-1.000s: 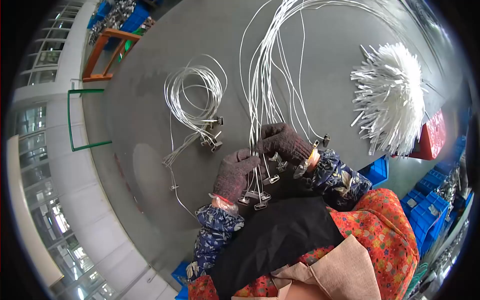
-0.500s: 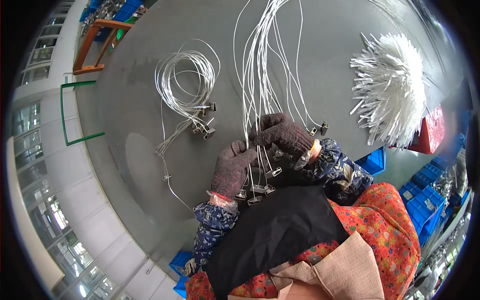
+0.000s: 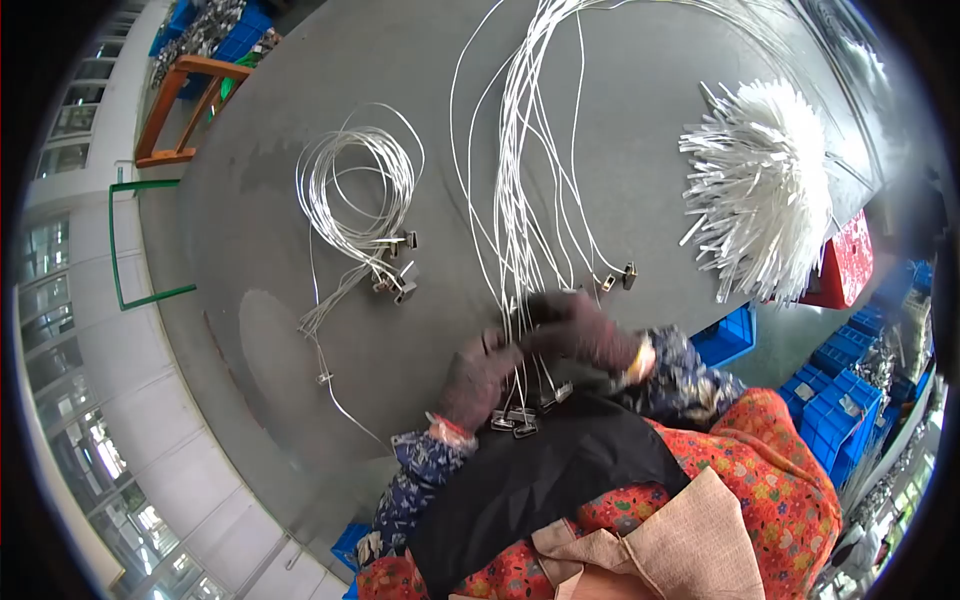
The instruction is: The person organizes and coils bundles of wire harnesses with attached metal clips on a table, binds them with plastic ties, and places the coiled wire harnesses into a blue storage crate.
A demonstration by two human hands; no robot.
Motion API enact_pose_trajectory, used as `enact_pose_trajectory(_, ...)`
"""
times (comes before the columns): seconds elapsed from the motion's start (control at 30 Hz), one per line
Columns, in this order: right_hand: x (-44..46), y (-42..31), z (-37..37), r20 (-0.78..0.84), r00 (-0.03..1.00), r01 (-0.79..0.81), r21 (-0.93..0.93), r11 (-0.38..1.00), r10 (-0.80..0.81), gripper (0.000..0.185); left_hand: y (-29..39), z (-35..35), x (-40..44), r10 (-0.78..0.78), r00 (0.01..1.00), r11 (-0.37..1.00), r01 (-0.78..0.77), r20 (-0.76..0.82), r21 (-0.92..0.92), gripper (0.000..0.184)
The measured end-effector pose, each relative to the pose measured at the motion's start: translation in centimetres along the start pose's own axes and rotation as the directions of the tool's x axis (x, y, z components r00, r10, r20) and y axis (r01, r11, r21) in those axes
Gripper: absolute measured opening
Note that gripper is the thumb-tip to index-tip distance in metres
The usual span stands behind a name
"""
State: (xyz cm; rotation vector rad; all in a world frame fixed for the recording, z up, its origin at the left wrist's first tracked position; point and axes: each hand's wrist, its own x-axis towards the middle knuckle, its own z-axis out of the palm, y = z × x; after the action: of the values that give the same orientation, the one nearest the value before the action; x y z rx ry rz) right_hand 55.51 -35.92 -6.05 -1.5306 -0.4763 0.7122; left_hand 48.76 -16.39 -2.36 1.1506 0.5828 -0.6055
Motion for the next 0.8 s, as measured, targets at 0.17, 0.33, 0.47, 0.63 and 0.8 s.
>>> enact_pose_trajectory(0.17, -3.9, -1.3, 2.1, -0.114, 0.979, -0.184, -0.129, 0.974, 0.169, 0.041, 0.4, 0.5, 0.6, -0.155, 0.987, 0.981, 0.157, -0.029, 0.112, 0.029)
enact_pose_trajectory(0.33, -1.8, -1.9, -4.4, -0.478, 0.862, -0.083, -0.460, 0.884, -0.168, 0.043, -0.8, 0.2, 3.8, 0.237, 0.913, 0.565, 0.147, -0.331, 0.812, 0.053)
enact_pose_trajectory(0.47, 1.9, 1.8, -7.9, -0.596, 0.802, -0.293, -0.327, 0.898, 0.045, 0.059, -0.5, 0.7, 5.6, 0.502, 0.794, 0.350, 0.176, -0.343, 0.920, 0.062)
enact_pose_trajectory(0.63, 7.2, 0.4, -3.8, -0.403, 0.838, -0.427, -0.065, 0.902, 0.367, 0.073, 3.1, 3.5, 8.2, 0.053, 0.870, 0.646, 0.345, -0.491, 0.681, 0.047)
enact_pose_trajectory(0.8, 8.8, 0.7, -2.3, -0.437, 0.789, -0.477, 0.008, 0.879, 0.433, 0.057, -0.4, 3.7, 7.4, 0.452, 0.892, 0.718, -0.348, -0.025, 0.603, 0.033)
